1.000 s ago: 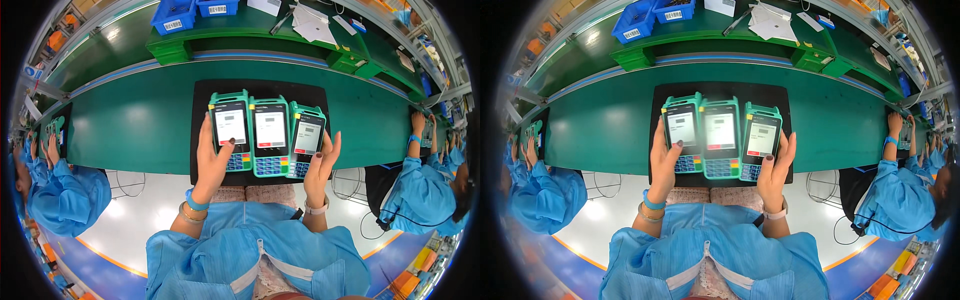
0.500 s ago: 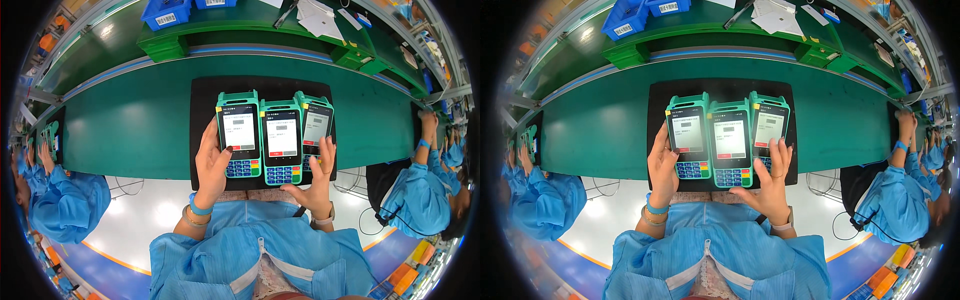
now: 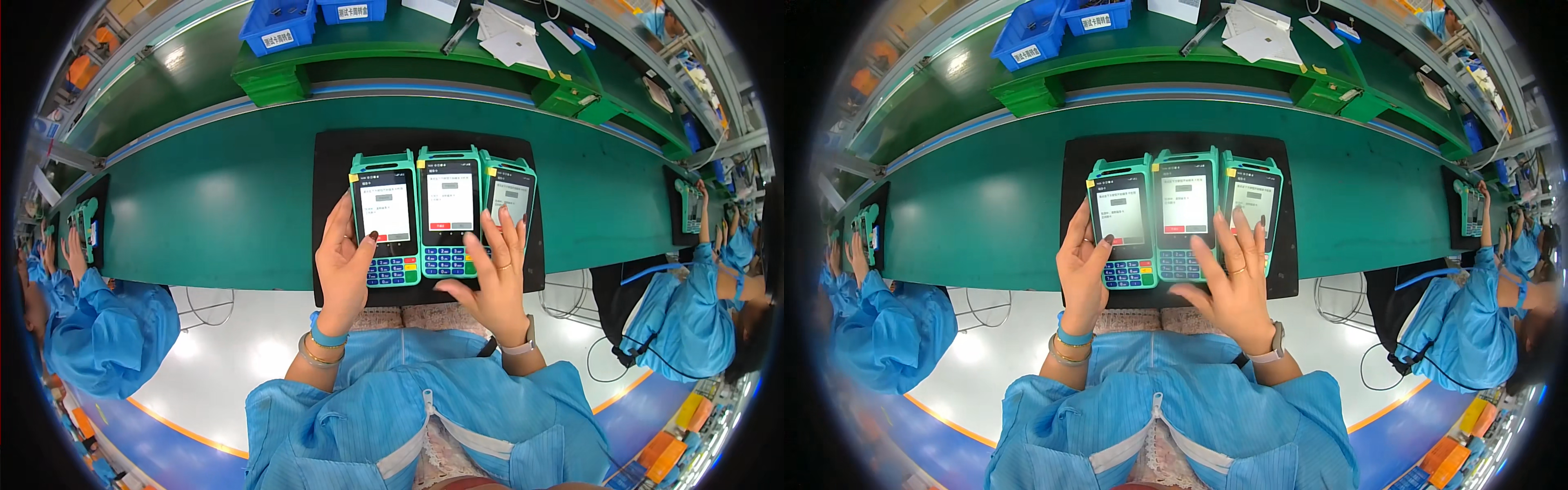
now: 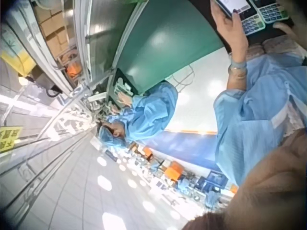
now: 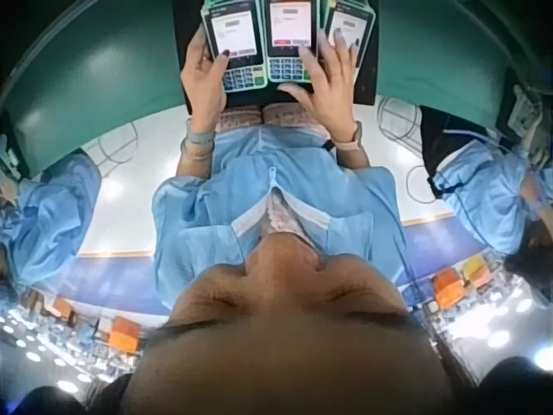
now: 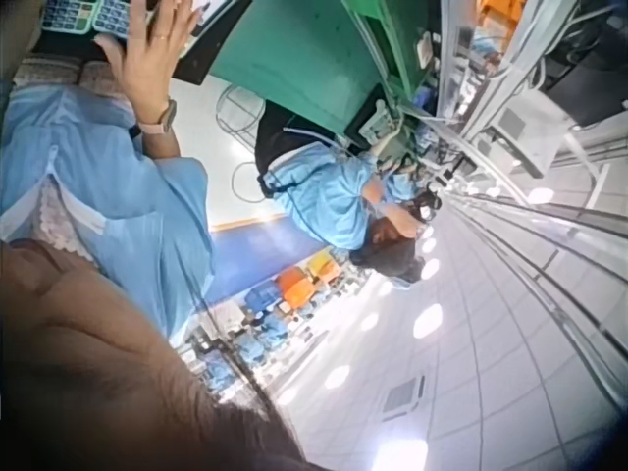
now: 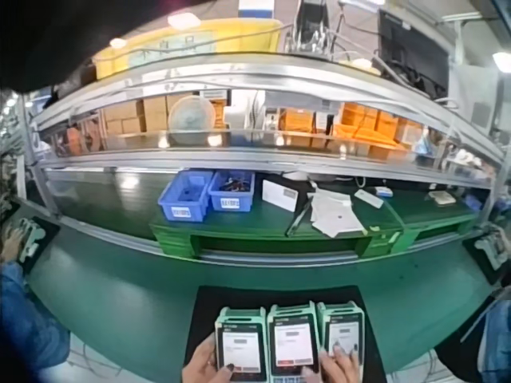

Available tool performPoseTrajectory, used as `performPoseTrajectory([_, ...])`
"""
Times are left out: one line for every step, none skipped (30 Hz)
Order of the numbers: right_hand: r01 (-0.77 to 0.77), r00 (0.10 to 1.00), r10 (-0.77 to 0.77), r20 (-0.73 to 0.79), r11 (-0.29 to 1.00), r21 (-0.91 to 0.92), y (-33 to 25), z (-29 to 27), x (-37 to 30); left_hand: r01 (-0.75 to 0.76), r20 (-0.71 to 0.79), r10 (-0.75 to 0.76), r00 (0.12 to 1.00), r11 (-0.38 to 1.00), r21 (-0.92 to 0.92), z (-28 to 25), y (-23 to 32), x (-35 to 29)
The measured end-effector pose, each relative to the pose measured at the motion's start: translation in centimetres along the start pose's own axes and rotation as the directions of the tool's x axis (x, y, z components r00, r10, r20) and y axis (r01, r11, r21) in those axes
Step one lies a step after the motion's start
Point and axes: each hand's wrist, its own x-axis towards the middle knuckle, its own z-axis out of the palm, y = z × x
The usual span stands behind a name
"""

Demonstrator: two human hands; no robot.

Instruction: The person tests handheld payment terminals along an assembly line by tapping their touchscreens, pressing keypad buttons, and swiping cards through them before sliding the devices down the workstation to a coworker.

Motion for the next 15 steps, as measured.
performPoseTrajectory([-0.024, 0.999, 0.026, 0.044, 0.999, -0.038, -0.3, -0.2, 0.2, -0.023, -0.002, 0.023, 1.000, 0.999, 0.034, 0.0, 0.0, 0.0])
performPoseTrajectory([-0.034, 0.998, 0.038, 0.055, 0.997, -0.071, -0.7, -0.3, 0.5, -0.042, -0.002, 0.042, 0.999, 0.996, 0.080, 0.1, -0.1, 0.0])
performPoseTrajectory([-0.042, 0.996, 0.050, 0.074, 0.995, -0.093, -1.0, -0.3, 0.9, -0.044, 0.006, 0.044, 0.999, 0.997, 0.068, 0.1, 0.0, 0.0])
performPoseTrajectory([-0.041, 0.997, 0.046, 0.058, 0.996, -0.084, -1.4, -0.2, 1.4, -0.016, 0.010, 0.016, 1.000, 1.000, -0.012, 0.0, 0.0, -0.1])
performPoseTrajectory([-0.037, 0.998, 0.040, 0.042, 0.996, -0.080, -1.7, -0.1, 1.8, 0.013, 0.016, -0.011, 1.000, 0.996, -0.091, -0.1, 0.1, -0.1])
performPoseTrajectory([-0.049, 0.997, 0.054, 0.054, 0.995, -0.090, -1.9, -0.1, 2.1, 0.014, 0.024, -0.012, 1.000, 0.996, -0.091, -0.1, 0.1, -0.2])
performPoseTrajectory([-0.031, 0.997, 0.038, 0.063, 0.994, -0.108, -2.0, 0.0, 2.3, 0.001, 0.027, 0.001, 1.000, 0.996, -0.094, -0.1, 0.1, -0.2])
performPoseTrajectory([-0.050, 0.990, 0.067, 0.127, 0.990, -0.133, -2.0, 0.0, 2.3, -0.023, 0.036, 0.027, 0.999, 0.995, -0.102, -0.1, 0.2, -0.2])
performPoseTrajectory([-0.069, 0.988, 0.087, 0.128, 0.988, -0.137, -2.0, -0.2, 2.0, -0.010, 0.041, 0.014, 0.999, 0.995, -0.102, -0.1, 0.2, -0.2])
performPoseTrajectory([-0.061, 0.998, 0.063, 0.010, 0.992, -0.112, -1.8, -0.3, 1.7, -0.018, 0.040, 0.022, 0.999, 0.995, -0.102, -0.1, 0.2, -0.2])
performPoseTrajectory([-0.052, 0.998, 0.047, -0.046, 0.992, -0.111, -1.4, -0.7, 1.1, -0.025, 0.037, 0.029, 0.999, 0.995, -0.099, -0.1, 0.1, -0.2])
performPoseTrajectory([-0.073, 0.987, 0.056, -0.149, 0.992, -0.107, -0.9, -1.0, 0.5, -0.029, 0.034, 0.033, 0.999, 0.993, -0.117, -0.1, 0.1, -0.2])
performPoseTrajectory([-0.102, 0.973, 0.076, -0.219, 0.989, -0.110, -0.3, -1.3, -0.2, -0.033, 0.041, 0.038, 0.998, 0.993, -0.113, -0.1, 0.1, -0.1])
performPoseTrajectory([-0.144, 0.964, 0.112, -0.241, 0.982, -0.120, 0.3, -1.5, -0.7, -0.041, 0.044, 0.046, 0.998, 0.993, -0.112, -0.2, 0.0, -0.1])
performPoseTrajectory([-0.178, 0.970, 0.148, -0.191, 0.972, -0.150, 0.9, -1.5, -1.2, -0.041, 0.049, 0.047, 0.998, 0.993, -0.109, -0.2, -0.1, -0.1])
